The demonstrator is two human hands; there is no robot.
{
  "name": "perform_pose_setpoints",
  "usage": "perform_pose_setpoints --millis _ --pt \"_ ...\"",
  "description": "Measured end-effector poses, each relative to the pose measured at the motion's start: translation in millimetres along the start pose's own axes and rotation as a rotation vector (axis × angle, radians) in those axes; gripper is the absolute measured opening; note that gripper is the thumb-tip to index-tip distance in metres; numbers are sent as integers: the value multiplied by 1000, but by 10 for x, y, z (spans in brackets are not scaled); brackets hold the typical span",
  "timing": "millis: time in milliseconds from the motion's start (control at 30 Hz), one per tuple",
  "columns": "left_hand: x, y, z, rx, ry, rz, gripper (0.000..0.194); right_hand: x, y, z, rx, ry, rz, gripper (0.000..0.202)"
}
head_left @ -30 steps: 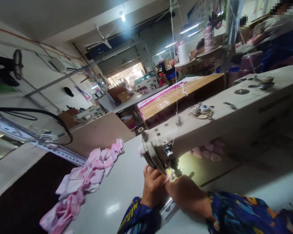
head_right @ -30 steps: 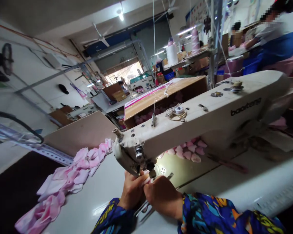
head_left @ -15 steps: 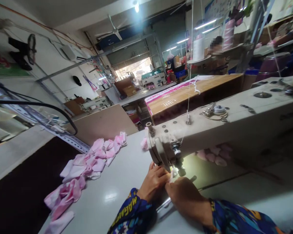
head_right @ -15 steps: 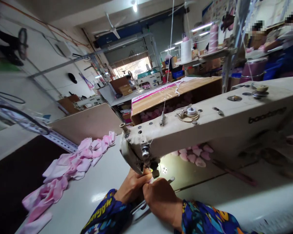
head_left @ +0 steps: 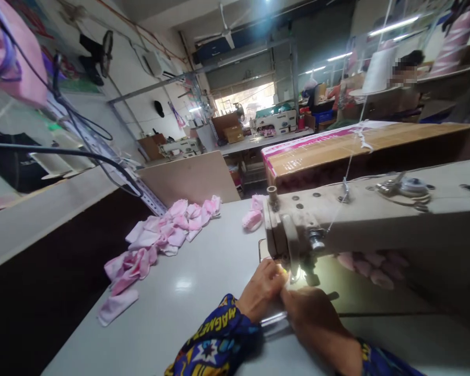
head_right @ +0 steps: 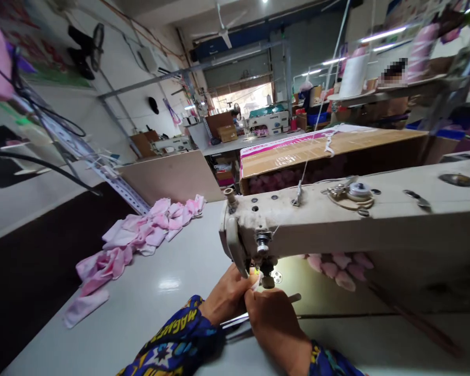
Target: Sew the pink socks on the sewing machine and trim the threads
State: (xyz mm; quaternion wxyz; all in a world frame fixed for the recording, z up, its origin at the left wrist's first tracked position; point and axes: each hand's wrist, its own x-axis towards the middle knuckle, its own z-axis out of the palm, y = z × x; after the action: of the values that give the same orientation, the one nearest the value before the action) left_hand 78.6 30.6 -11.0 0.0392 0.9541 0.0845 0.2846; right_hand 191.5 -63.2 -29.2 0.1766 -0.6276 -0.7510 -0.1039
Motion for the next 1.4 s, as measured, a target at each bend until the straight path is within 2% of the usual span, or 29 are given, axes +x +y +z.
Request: perform_pose_setpoints --millis 100,233,300,467,667,867,967,1100,1267,1400 --pt "-34 3 30 -41 20 21 12 -41 14 53 2 78 -7 19" --pt "-34 31 42 -57 161 11 7 -45 -4 62 -47 135 6 17" --pt "-9 49 29 -32 188 7 6 -36 -11 57 -53 129 -18 17" --pt "52 89 -35 59 198 -8 11 -42 -43 96 -48 76 12 15" --pt "63 110 -28 100 177 -26 14 -73 -29 95 -50 52 -34 14" --pt "32 60 14 115 102 -9 14 -24 14 -6 -59 31 -19 14" --pt "-6 37 23 49 73 -25 11 -6 17 -1 -49 28 -8 15" --pt "-43 14 28 -10 117 -39 13 -5 13 24 -36 -3 33 17" --pt "-19 11 -9 28 153 17 9 -3 7 3 -39 -40 54 15" --pt "-4 20 -9 45 176 24 9 -3 7 -8 -52 15 34 17"
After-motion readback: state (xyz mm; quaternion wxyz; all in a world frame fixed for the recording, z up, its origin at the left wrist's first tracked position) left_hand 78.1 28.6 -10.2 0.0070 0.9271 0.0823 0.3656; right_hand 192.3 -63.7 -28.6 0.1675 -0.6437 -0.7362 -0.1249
